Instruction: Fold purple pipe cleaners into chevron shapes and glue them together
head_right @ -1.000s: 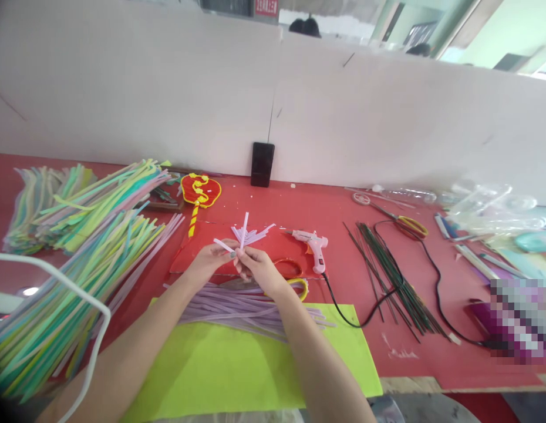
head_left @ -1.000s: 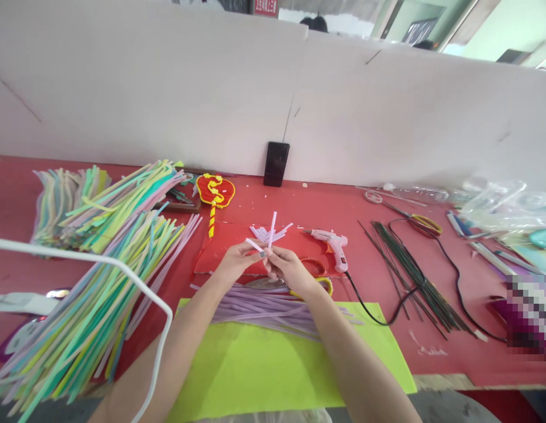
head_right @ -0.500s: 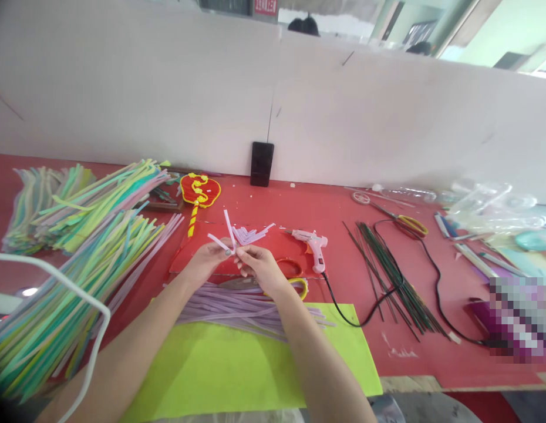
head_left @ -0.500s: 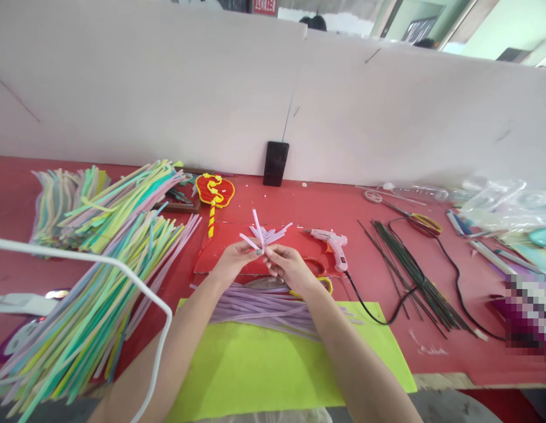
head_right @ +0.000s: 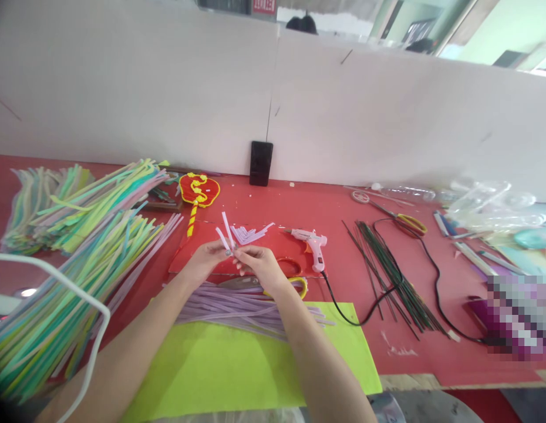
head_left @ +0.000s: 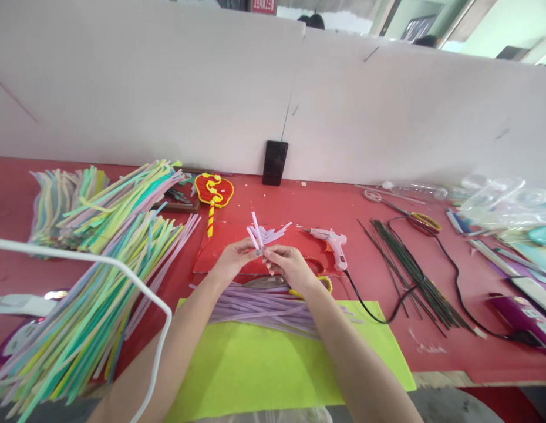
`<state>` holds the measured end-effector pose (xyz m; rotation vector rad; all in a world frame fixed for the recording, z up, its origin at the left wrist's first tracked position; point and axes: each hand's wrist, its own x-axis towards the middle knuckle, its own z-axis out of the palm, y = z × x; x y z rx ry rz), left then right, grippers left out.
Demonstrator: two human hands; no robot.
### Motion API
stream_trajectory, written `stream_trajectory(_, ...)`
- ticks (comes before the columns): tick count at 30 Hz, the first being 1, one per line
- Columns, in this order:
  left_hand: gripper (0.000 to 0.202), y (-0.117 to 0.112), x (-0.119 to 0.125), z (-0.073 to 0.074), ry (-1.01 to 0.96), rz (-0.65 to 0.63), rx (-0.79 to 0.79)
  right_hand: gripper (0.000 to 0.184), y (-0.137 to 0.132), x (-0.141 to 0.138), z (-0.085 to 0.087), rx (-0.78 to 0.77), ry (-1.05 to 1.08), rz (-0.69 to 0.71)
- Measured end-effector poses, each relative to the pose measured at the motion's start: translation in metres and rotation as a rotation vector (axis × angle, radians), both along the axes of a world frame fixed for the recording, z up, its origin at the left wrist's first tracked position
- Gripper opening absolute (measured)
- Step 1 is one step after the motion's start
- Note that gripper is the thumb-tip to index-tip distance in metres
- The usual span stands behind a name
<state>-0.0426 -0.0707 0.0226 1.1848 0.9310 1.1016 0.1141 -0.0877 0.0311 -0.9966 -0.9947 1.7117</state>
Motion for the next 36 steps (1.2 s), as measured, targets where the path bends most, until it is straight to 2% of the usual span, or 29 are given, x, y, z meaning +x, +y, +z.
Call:
stream_trajectory(8, 0.030, 0.000, 0.000, 0.002, 0.034, 0.010, 0.042, 0.031, 0.002, -0.001, -0.006, 0.103, -0.078, -0.027)
stream_trajectory(11, 0.035, 0.001, 0.000, 0.000, 0.009, 0.081, 0.033, 0.035, 0.003, 0.001, -0.005, 0.136, -0.133, -0.112)
stream_trajectory(13, 0.040, 0.001, 0.000, -0.002, -0.013, 0.080, -0.004, 0.035, 0.004, 0.004, -0.001, 0.185, -0.195, -0.192)
stream_trajectory(16, 0.043, -0.002, 0.001, -0.004, -0.052, -0.058, -0.125, 0.033, 0.005, 0.011, 0.005, 0.285, -0.316, -0.209)
stream_trajectory(19, 0.040, -0.005, 0.002, -0.006, -0.089, -0.231, -0.249, 0.030, 0.004, 0.015, 0.007, 0.385, -0.372, -0.107)
stream_trajectory(23, 0.039, -0.008, 0.002, -0.006, -0.118, -0.324, -0.313, 0.025, 0.000, 0.014, 0.007, 0.487, -0.375, 0.045)
stream_trajectory(26, 0.038, -0.008, 0.001, -0.006, -0.105, -0.348, -0.344, 0.024, -0.004, 0.013, 0.009, 0.469, -0.370, 0.074)
stream_trajectory(32, 0.036, -0.010, -0.002, -0.007, -0.135, -0.462, -0.405, 0.032, -0.004, 0.012, 0.010, 0.313, -0.324, 0.091)
stream_trajectory(36, 0.038, -0.010, -0.002, -0.010, -0.152, -0.415, -0.400, 0.034, -0.003, 0.008, 0.005, 0.305, -0.287, 0.031)
